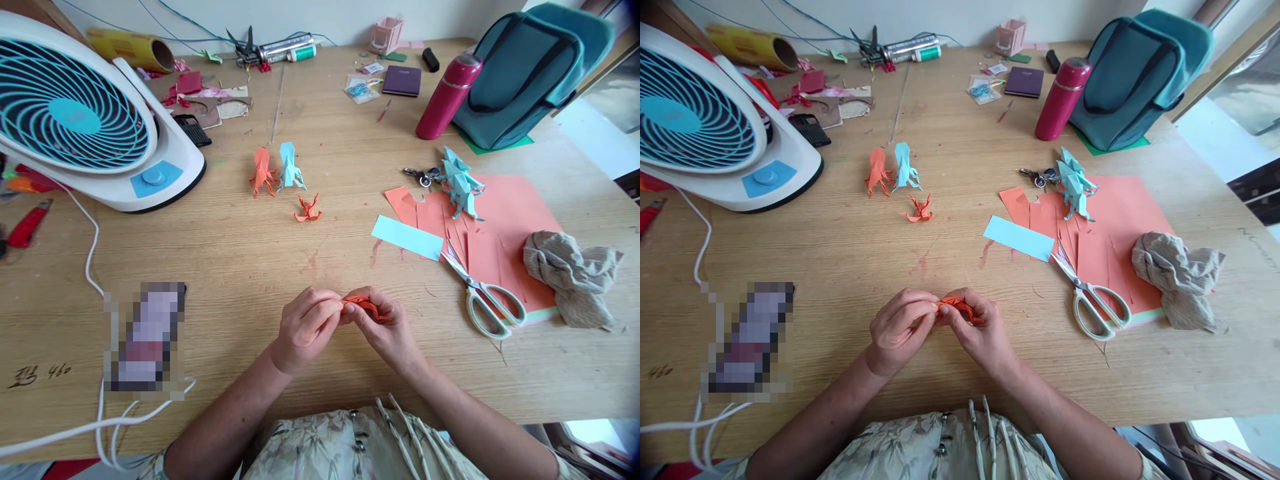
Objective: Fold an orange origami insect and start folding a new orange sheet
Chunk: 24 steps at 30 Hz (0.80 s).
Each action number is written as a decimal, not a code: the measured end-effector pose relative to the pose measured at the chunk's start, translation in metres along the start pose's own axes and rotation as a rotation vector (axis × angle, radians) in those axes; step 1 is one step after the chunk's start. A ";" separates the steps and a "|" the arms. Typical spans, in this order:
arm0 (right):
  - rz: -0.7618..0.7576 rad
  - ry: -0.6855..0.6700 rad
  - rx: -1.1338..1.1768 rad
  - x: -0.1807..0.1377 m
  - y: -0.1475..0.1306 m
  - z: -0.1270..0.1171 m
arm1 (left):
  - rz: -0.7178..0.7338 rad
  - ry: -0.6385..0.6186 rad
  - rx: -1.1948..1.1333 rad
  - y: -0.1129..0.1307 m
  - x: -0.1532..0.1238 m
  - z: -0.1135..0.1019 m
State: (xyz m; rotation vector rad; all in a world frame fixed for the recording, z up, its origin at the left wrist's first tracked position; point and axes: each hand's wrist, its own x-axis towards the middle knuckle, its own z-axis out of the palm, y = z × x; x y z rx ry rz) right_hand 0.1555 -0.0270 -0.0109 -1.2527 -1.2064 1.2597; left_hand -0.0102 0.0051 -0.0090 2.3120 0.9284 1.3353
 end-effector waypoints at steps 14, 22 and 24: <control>0.002 -0.009 0.135 -0.001 0.005 0.002 | -0.040 -0.042 -0.012 0.000 -0.001 0.000; -0.134 0.035 0.011 -0.001 0.003 -0.005 | -0.486 -0.184 -0.320 0.008 0.010 -0.007; -0.200 0.033 -0.130 -0.002 0.002 -0.007 | -0.656 -0.254 -0.396 0.008 0.014 -0.011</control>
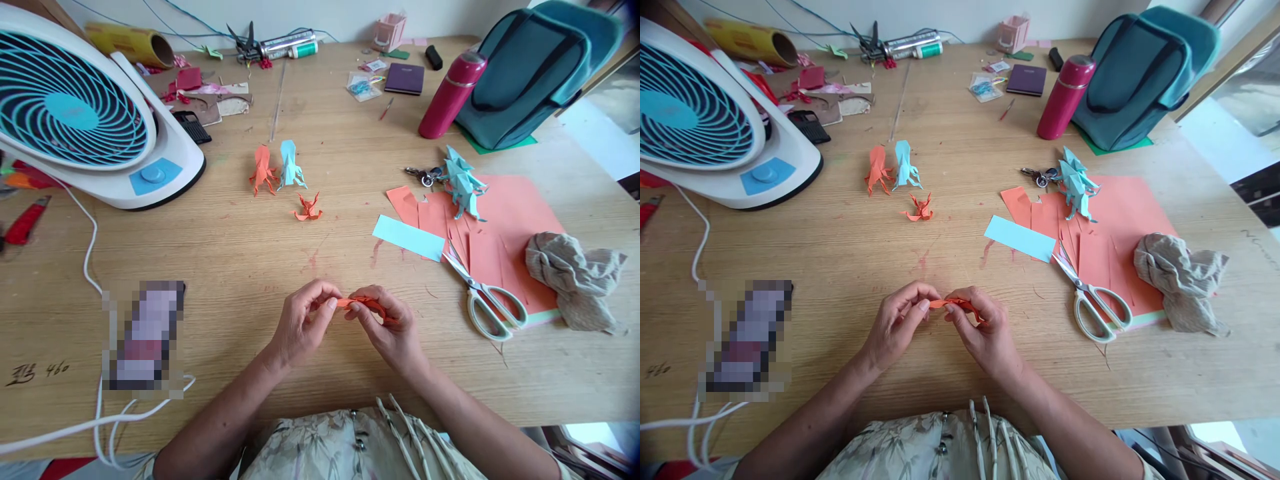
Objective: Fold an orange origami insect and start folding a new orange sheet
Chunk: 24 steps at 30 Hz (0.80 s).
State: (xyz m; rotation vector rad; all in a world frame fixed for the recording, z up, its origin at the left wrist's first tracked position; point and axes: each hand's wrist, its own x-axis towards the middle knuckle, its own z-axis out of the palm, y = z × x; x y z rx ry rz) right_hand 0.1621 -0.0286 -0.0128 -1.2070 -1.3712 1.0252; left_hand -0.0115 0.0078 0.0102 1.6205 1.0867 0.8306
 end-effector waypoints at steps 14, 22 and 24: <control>-0.151 -0.119 -0.169 0.005 -0.005 -0.005 | -0.450 -0.214 -0.427 -0.001 0.008 -0.010; -0.038 -0.148 -0.050 0.004 -0.008 -0.004 | -0.533 -0.213 -0.501 0.003 0.009 -0.010; -0.031 -0.150 -0.027 0.004 -0.008 -0.004 | -0.540 -0.207 -0.506 0.005 0.009 -0.010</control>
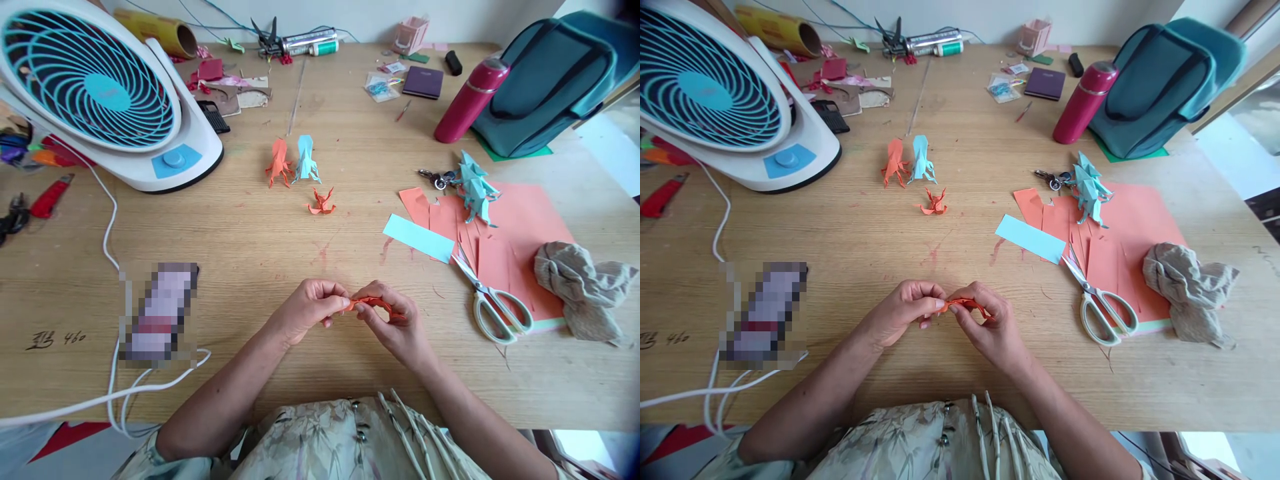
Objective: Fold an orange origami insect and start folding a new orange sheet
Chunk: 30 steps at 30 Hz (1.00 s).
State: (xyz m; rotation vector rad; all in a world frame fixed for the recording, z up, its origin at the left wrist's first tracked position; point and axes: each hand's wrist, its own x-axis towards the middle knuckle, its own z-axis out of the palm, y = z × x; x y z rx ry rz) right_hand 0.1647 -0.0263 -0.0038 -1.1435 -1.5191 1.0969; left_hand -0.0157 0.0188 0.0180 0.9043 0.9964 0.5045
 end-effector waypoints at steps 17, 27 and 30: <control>-0.002 -0.009 0.049 0.000 0.001 -0.001 | 0.062 0.047 0.063 -0.002 0.001 0.005; -0.077 0.033 0.009 0.001 0.000 -0.002 | 0.054 0.014 -0.027 0.005 -0.006 0.009; -0.077 0.038 0.021 0.001 0.000 -0.001 | 0.035 0.001 -0.078 0.004 -0.005 0.010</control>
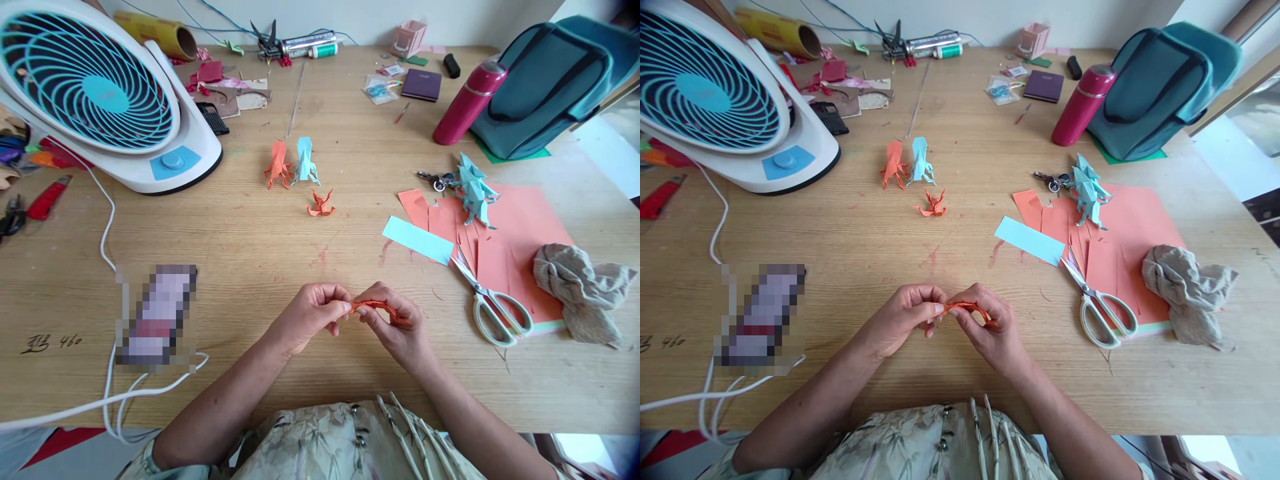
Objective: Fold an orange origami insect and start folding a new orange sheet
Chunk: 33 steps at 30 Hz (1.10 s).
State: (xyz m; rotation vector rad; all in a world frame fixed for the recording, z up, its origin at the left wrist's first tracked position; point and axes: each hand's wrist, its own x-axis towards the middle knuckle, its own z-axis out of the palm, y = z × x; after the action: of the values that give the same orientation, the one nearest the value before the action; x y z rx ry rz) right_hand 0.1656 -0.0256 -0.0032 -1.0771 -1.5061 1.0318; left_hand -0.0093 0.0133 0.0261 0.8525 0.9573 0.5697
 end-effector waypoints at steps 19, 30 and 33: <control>0.054 0.022 0.178 -0.002 0.004 0.001 | -0.022 -0.026 -0.233 -0.008 -0.002 0.006; 0.097 0.006 0.184 0.000 0.002 -0.001 | -0.093 -0.078 -0.358 -0.011 0.000 0.005; 0.100 0.000 0.217 0.000 0.003 -0.001 | -0.133 -0.077 -0.352 -0.011 -0.001 0.005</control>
State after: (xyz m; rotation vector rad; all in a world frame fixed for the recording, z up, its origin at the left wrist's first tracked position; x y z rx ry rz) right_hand 0.1667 -0.0251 -0.0060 -1.0056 -1.3169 1.2344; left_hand -0.0049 0.0049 0.0183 0.4894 0.8059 0.5656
